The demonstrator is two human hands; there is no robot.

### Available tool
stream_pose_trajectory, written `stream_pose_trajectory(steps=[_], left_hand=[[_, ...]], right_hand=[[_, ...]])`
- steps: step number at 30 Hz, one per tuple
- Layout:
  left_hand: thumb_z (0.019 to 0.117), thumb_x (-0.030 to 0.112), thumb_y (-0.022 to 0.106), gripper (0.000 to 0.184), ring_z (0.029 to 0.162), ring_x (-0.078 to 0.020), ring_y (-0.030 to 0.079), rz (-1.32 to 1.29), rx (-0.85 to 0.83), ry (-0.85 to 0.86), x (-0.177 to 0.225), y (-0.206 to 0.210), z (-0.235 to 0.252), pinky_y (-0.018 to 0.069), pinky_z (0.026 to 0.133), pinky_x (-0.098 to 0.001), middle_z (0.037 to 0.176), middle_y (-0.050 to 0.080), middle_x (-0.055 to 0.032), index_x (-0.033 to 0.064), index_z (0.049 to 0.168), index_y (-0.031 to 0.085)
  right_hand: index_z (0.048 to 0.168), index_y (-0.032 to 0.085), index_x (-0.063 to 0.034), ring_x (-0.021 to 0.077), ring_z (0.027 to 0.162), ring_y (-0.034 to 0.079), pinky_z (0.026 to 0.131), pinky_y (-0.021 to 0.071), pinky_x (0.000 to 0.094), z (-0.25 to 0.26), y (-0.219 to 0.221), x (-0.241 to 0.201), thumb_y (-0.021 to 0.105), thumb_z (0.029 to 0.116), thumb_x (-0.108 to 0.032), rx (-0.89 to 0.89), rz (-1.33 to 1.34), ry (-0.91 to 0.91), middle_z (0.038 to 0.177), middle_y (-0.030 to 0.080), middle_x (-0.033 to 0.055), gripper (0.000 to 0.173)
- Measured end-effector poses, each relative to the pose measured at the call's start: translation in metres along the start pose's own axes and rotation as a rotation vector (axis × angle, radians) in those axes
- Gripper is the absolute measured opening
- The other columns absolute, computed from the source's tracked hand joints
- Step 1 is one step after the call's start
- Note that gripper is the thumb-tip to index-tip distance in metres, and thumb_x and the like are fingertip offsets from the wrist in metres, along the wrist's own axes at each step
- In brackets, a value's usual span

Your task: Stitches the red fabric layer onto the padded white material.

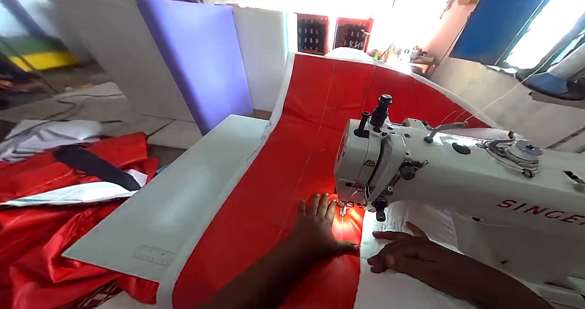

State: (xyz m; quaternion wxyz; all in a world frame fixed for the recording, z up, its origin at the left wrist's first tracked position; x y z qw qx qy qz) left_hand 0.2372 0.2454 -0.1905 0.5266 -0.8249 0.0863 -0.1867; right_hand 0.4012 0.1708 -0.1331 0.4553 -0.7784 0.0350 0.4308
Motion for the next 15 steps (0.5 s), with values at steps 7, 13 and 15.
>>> stream_pose_trajectory(steps=[7,13,15], left_hand=[[0.0824,0.088,0.049,0.115,0.159,-0.035,0.005,-0.014,0.021,0.021,-0.003,-0.012,0.023,0.0012,0.123,-0.0655,0.172,0.014,-0.0143,0.005,0.16,0.032],[0.0803,0.09,0.047,0.116,0.159,-0.035,0.003,0.01,0.018,0.028,-0.005,-0.012,0.034,-0.0005,0.123,-0.0655,0.172,0.011,-0.0139,0.0064,0.159,0.034],[0.0811,0.089,0.048,0.114,0.159,-0.0352,0.005,0.007,0.024,0.03,-0.004,-0.012,0.034,-0.0013,0.123,-0.0652,0.172,0.013,-0.0145,0.006,0.159,0.036]], right_hand=[[0.116,0.079,-0.016,0.0256,0.149,0.04,0.116,-0.0034,0.0743,0.016,-0.015,0.01,0.037,0.1089,-0.042,0.035,0.007,-0.007,0.127,0.073,-0.0021,0.05],[0.119,0.077,-0.0153,0.0247,0.148,0.04,0.117,-0.0023,0.0722,0.019,-0.02,0.009,0.036,0.109,-0.044,0.028,-0.038,0.014,0.129,0.072,-0.0007,0.051],[0.126,0.071,-0.0104,0.0268,0.148,0.04,0.118,0.002,0.0723,0.013,-0.019,-0.008,0.032,0.109,-0.049,0.0,-0.063,-0.013,0.137,0.067,0.0045,0.057]])
Point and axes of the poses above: each hand's wrist, its own z-axis towards the middle knuckle, its own y-axis out of the palm, x = y × z, the point moved 8 cm from there along z, towards the middle knuckle
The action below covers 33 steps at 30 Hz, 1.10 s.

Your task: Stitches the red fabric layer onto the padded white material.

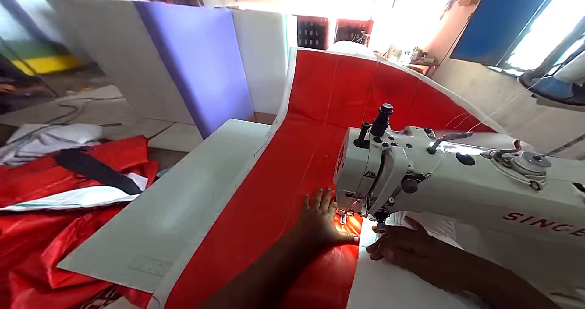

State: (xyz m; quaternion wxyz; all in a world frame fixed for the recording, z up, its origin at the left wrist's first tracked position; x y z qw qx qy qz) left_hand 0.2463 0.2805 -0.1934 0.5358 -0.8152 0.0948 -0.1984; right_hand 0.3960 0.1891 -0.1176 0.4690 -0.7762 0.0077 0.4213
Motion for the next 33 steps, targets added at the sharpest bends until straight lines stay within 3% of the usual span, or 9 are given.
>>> stream_pose_trajectory(steps=[6,10,15,21,24,26,28,30,33], left_hand=[[0.0841,0.086,0.048,0.112,0.159,-0.0359,0.006,0.039,0.026,0.0,0.003,-0.002,-0.004,0.0009,0.123,-0.0642,0.172,0.013,-0.0155,0.0051,0.16,0.032],[0.0814,0.089,0.047,0.114,0.159,-0.0333,0.009,0.042,0.101,0.013,0.0,0.0,-0.003,0.0039,0.124,-0.0637,0.172,0.017,-0.0122,0.0068,0.159,0.035],[0.0825,0.086,0.051,0.109,0.16,-0.0295,0.01,0.021,0.174,0.021,-0.003,0.0,-0.006,0.003,0.123,-0.0656,0.171,0.02,-0.0086,0.0092,0.158,0.039],[0.0837,0.082,0.057,0.106,0.159,-0.0311,0.013,-0.002,0.242,0.058,-0.002,-0.002,-0.009,0.0077,0.123,-0.066,0.17,0.023,-0.0108,0.0084,0.158,0.038],[0.0866,0.08,0.055,0.105,0.159,-0.0334,0.013,-0.014,0.244,0.046,0.0,-0.001,-0.015,0.006,0.123,-0.0667,0.169,0.024,-0.0146,0.006,0.159,0.036],[0.0908,0.078,0.051,0.101,0.159,-0.0345,0.013,0.001,0.237,0.028,0.002,0.002,-0.021,0.006,0.122,-0.0681,0.17,0.021,-0.015,0.0065,0.16,0.032],[0.0939,0.076,0.046,0.097,0.159,-0.0348,0.012,0.011,0.206,0.036,0.006,0.012,-0.038,0.0047,0.122,-0.0694,0.171,0.019,-0.0145,0.0076,0.161,0.031],[0.0897,0.081,0.046,0.104,0.159,-0.0351,0.01,-0.001,0.173,0.041,0.009,0.023,-0.062,0.0034,0.121,-0.0707,0.171,0.017,-0.0143,0.0093,0.162,0.029],[0.0854,0.088,0.043,0.114,0.16,-0.0318,0.003,-0.013,0.095,-0.023,0.008,0.039,-0.094,0.0007,0.123,-0.0669,0.173,0.011,-0.013,0.0087,0.165,0.019]], right_hand=[[0.148,0.054,-0.0149,0.0373,0.148,0.039,0.116,0.0263,0.0681,-0.022,0.032,-0.093,0.026,0.1044,-0.063,-0.187,-0.147,-0.365,0.155,0.05,0.0124,0.071],[0.11,0.076,-0.0116,0.0381,0.124,0.06,0.106,0.0271,0.0748,-0.023,0.053,-0.092,0.036,0.1046,-0.059,-0.195,-0.303,-0.297,0.113,0.073,0.013,0.062],[0.063,0.062,-0.0094,0.0322,0.08,0.069,0.097,0.0419,0.0653,-0.074,0.037,-0.084,0.028,0.1041,-0.064,0.027,-0.533,-0.32,0.066,0.064,0.0096,0.077],[0.055,0.052,-0.0113,0.0153,0.059,0.056,0.095,0.0424,0.0461,-0.19,-0.001,-0.031,0.052,0.1029,-0.037,0.365,-0.361,-0.199,0.054,0.05,0.0015,0.054],[0.095,0.071,0.0076,0.0457,0.089,0.066,0.099,0.0405,0.0676,-0.204,0.022,-0.034,0.071,0.0946,-0.03,0.52,-0.284,0.126,0.089,0.069,0.0282,0.038],[0.133,0.057,0.0099,0.0611,0.126,0.047,0.106,0.034,0.0735,-0.206,0.034,-0.038,0.078,0.0873,-0.033,0.678,-0.201,0.35,0.133,0.05,0.0432,0.066],[0.152,0.032,0.0093,0.0487,0.145,0.032,0.116,0.0324,0.0599,-0.212,0.041,-0.024,0.082,0.0816,-0.031,0.831,0.064,0.501,0.157,0.025,0.0397,0.095],[0.16,0.013,-0.0018,0.0171,0.134,0.051,0.104,0.0514,0.0353,-0.207,0.055,-0.006,0.077,0.0842,-0.023,0.832,0.412,0.564,0.155,0.034,0.0209,0.101],[0.164,0.0,-0.0062,0.0169,0.139,0.048,0.11,0.0476,0.0362,-0.187,0.068,-0.007,0.071,0.0883,-0.016,0.718,0.521,0.536,0.162,0.029,0.0207,0.104]])
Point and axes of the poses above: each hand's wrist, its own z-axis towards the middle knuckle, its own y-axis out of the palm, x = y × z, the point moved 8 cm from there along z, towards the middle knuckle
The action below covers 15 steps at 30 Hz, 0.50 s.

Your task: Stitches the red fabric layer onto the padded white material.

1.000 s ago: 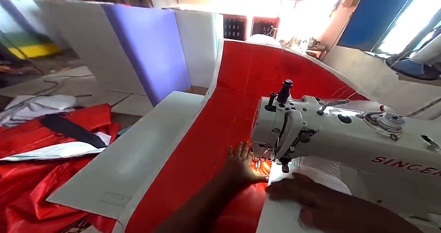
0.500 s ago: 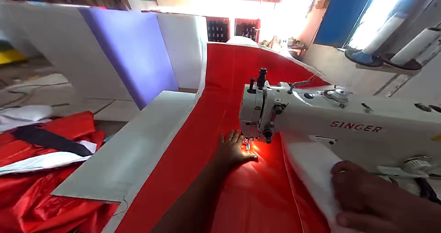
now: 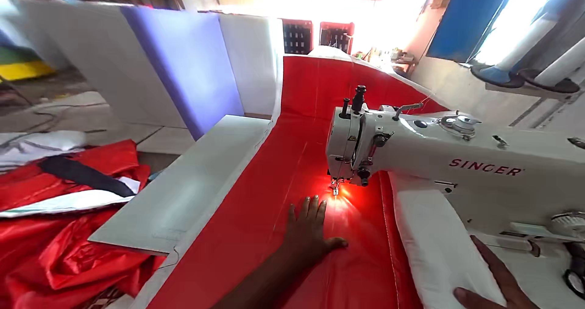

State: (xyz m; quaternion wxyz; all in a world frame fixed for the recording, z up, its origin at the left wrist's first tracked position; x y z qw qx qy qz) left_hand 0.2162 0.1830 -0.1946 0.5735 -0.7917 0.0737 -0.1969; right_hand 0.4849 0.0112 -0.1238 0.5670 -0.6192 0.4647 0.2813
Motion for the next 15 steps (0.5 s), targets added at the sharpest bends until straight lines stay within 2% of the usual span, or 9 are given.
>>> stream_pose_trajectory(steps=[1,2,3,4,6,7,10,15], left_hand=[[0.085,0.088,0.041,0.115,0.16,-0.0315,0.005,0.001,0.016,-0.008,-0.002,0.003,-0.006,0.0016,0.123,-0.0659,0.172,0.012,-0.0132,0.0081,0.164,0.02],[0.0846,0.089,0.04,0.115,0.16,-0.0316,0.007,-0.003,0.043,-0.007,-0.003,0.004,-0.009,0.0022,0.124,-0.0656,0.172,0.015,-0.0134,0.0075,0.164,0.022],[0.0843,0.089,0.04,0.115,0.16,-0.0308,0.006,-0.002,0.054,-0.013,-0.004,0.005,-0.01,0.0017,0.124,-0.0649,0.172,0.015,-0.0126,0.008,0.164,0.022],[0.0834,0.09,0.04,0.116,0.16,-0.0304,0.007,0.001,0.073,-0.016,-0.003,0.005,-0.009,0.0022,0.124,-0.0648,0.172,0.017,-0.0121,0.0083,0.163,0.024],[0.0817,0.092,0.039,0.118,0.16,-0.0296,0.006,0.016,0.059,-0.032,-0.003,0.005,-0.008,0.0021,0.124,-0.0646,0.172,0.015,-0.0108,0.0095,0.164,0.023],[0.0811,0.092,0.041,0.118,0.16,-0.0297,0.007,0.012,0.059,-0.035,-0.003,0.005,-0.008,0.0028,0.124,-0.0647,0.172,0.016,-0.0107,0.0097,0.164,0.023],[0.0795,0.092,0.044,0.12,0.16,-0.0296,0.005,0.006,0.038,-0.044,-0.002,0.004,-0.006,0.003,0.124,-0.0645,0.173,0.014,-0.0101,0.0101,0.164,0.023],[0.0786,0.093,0.044,0.122,0.16,-0.0307,0.005,0.018,0.035,-0.041,-0.003,0.0,0.009,0.0028,0.124,-0.0642,0.173,0.013,-0.0107,0.0081,0.164,0.022]], right_hand=[[0.164,0.001,-0.0056,0.0247,0.147,0.039,0.116,0.0406,0.0424,0.002,0.008,-0.004,0.069,0.0903,-0.016,-0.023,-0.105,-0.012,0.166,0.021,0.023,0.101],[0.164,0.006,-0.0042,0.037,0.153,0.028,0.12,0.0328,0.052,0.004,0.017,-0.008,0.067,0.092,-0.016,-0.039,-0.237,-0.042,0.167,0.014,0.0277,0.095],[0.164,0.016,-0.0058,0.0498,0.15,0.026,0.117,0.0325,0.0612,0.008,0.026,-0.013,0.065,0.0925,-0.015,-0.035,-0.376,-0.074,0.166,0.011,0.0334,0.087],[0.164,0.023,-0.0112,0.058,0.145,0.03,0.111,0.0371,0.0664,0.012,0.036,-0.017,0.063,0.0928,-0.014,-0.03,-0.503,-0.077,0.164,0.011,0.0378,0.082],[0.163,0.031,-0.0235,0.0618,0.135,0.041,0.101,0.0434,0.07,0.018,0.051,-0.021,0.062,0.0923,-0.011,-0.027,-0.661,-0.046,0.164,0.012,0.0374,0.078],[0.161,0.034,-0.0263,0.0633,0.133,0.041,0.097,0.0438,0.0721,0.021,0.055,-0.022,0.062,0.0919,-0.01,-0.034,-0.699,-0.035,0.164,0.012,0.036,0.077],[0.159,0.039,-0.0271,0.066,0.134,0.039,0.096,0.0426,0.0744,0.026,0.057,-0.021,0.061,0.0908,-0.008,-0.041,-0.731,-0.04,0.165,0.012,0.035,0.074],[0.157,0.044,-0.026,0.0634,0.136,0.039,0.098,0.0408,0.075,0.037,0.051,-0.021,0.062,0.0901,-0.008,0.007,-0.694,-0.057,0.165,0.016,0.0341,0.071]])
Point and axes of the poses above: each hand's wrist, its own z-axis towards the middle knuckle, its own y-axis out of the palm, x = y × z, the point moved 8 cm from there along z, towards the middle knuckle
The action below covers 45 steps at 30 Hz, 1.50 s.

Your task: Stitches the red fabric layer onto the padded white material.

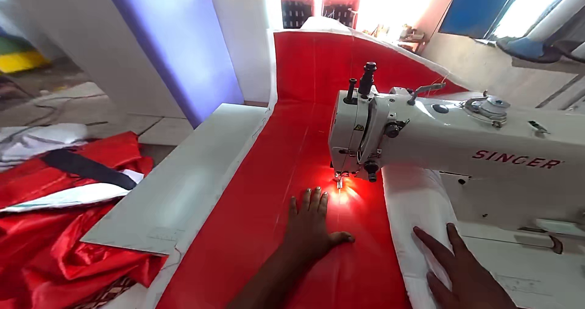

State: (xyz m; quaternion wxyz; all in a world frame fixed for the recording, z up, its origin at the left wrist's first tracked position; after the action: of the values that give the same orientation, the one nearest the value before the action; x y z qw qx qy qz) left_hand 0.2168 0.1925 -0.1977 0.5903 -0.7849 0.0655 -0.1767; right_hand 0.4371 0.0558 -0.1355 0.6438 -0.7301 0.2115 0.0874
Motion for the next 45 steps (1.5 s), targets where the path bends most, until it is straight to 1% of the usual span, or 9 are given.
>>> stream_pose_trajectory(steps=[11,17,23,31,36,39,41,42,45], left_hand=[[0.0784,0.092,0.048,0.121,0.16,-0.0302,0.007,-0.014,0.049,0.001,-0.002,-0.014,0.043,0.0043,0.124,-0.0646,0.172,0.016,-0.0092,0.0077,0.163,0.025],[0.0787,0.09,0.051,0.117,0.158,-0.0316,0.016,-0.008,0.126,0.033,-0.005,-0.023,0.068,0.0108,0.122,-0.0663,0.17,0.025,-0.0105,0.0071,0.16,0.034],[0.0815,0.086,0.053,0.112,0.156,-0.0335,0.024,0.013,0.156,0.051,-0.006,-0.03,0.092,0.0113,0.123,-0.0652,0.167,0.032,-0.0121,0.0058,0.158,0.038],[0.0779,0.089,0.054,0.119,0.158,-0.0348,0.014,0.021,0.069,0.042,-0.007,-0.036,0.106,0.0062,0.124,-0.065,0.17,0.022,-0.0149,0.0047,0.159,0.035],[0.0817,0.084,0.056,0.102,0.157,-0.0361,0.019,0.03,0.131,0.117,-0.003,-0.031,0.087,0.0073,0.123,-0.0656,0.167,0.03,-0.0151,0.0079,0.15,0.051],[0.0841,0.082,0.055,0.105,0.158,-0.0346,0.015,0.009,0.116,0.138,-0.004,-0.021,0.056,0.0074,0.122,-0.0683,0.169,0.026,-0.0136,0.0087,0.158,0.04],[0.0847,0.084,0.05,0.107,0.159,-0.0327,0.013,0.0,0.068,0.112,-0.008,-0.012,0.032,0.0073,0.122,-0.0683,0.17,0.023,-0.0124,0.0102,0.161,0.033],[0.0846,0.086,0.047,0.109,0.159,-0.0324,0.01,0.001,0.034,0.097,-0.009,-0.008,0.019,0.0053,0.123,-0.068,0.171,0.02,-0.0123,0.0105,0.162,0.03],[0.0806,0.091,0.042,0.116,0.159,-0.0356,0.012,0.014,0.01,0.091,-0.009,-0.001,-0.016,0.0042,0.122,-0.0693,0.17,0.022,-0.0146,0.0089,0.162,0.03]], right_hand=[[0.155,0.046,-0.0272,0.0629,0.137,0.038,0.095,0.0408,0.0779,0.049,-0.005,0.004,0.063,0.0891,-0.009,0.077,-0.041,-0.033,0.164,0.02,0.0324,0.07],[0.152,0.05,-0.0283,0.0624,0.137,0.039,0.094,0.0392,0.0799,0.071,-0.01,0.004,0.063,0.0878,-0.009,0.141,-0.03,-0.047,0.163,0.025,0.0314,0.069],[0.149,0.054,-0.0291,0.0609,0.135,0.042,0.092,0.0418,0.0788,0.097,-0.013,0.008,0.065,0.0851,-0.01,0.229,-0.071,-0.072,0.161,0.032,0.0305,0.068],[0.148,0.054,-0.0304,0.056,0.136,0.045,0.094,0.0426,0.0773,0.119,-0.019,0.011,0.07,0.0871,-0.008,0.212,-0.057,-0.071,0.156,0.041,0.028,0.067],[0.155,0.046,-0.028,0.0539,0.137,0.045,0.095,0.0415,0.0773,0.109,-0.019,0.009,0.069,0.092,-0.018,0.245,-0.091,-0.077,0.161,0.035,0.0253,0.068],[0.157,0.043,-0.0316,0.0563,0.14,0.041,0.094,0.0368,0.082,0.08,-0.014,-0.004,0.061,0.0957,-0.049,0.342,-0.199,-0.105,0.161,0.035,0.0271,0.066],[0.159,0.04,-0.0293,0.0627,0.145,0.026,0.097,0.0256,0.088,0.048,-0.005,-0.016,0.059,0.0934,-0.062,0.229,-0.191,-0.074,0.164,0.025,0.0305,0.075],[0.159,0.039,-0.0288,0.0653,0.146,0.019,0.098,0.0206,0.0896,0.032,0.0,-0.021,0.06,0.0935,-0.061,0.159,-0.178,-0.058,0.165,0.021,0.0316,0.076],[0.158,0.043,-0.0262,0.0734,0.141,0.016,0.093,0.0177,0.0932,-0.002,0.015,-0.021,0.062,0.0961,-0.046,0.125,-0.181,-0.081,0.162,0.023,0.0367,0.067]])
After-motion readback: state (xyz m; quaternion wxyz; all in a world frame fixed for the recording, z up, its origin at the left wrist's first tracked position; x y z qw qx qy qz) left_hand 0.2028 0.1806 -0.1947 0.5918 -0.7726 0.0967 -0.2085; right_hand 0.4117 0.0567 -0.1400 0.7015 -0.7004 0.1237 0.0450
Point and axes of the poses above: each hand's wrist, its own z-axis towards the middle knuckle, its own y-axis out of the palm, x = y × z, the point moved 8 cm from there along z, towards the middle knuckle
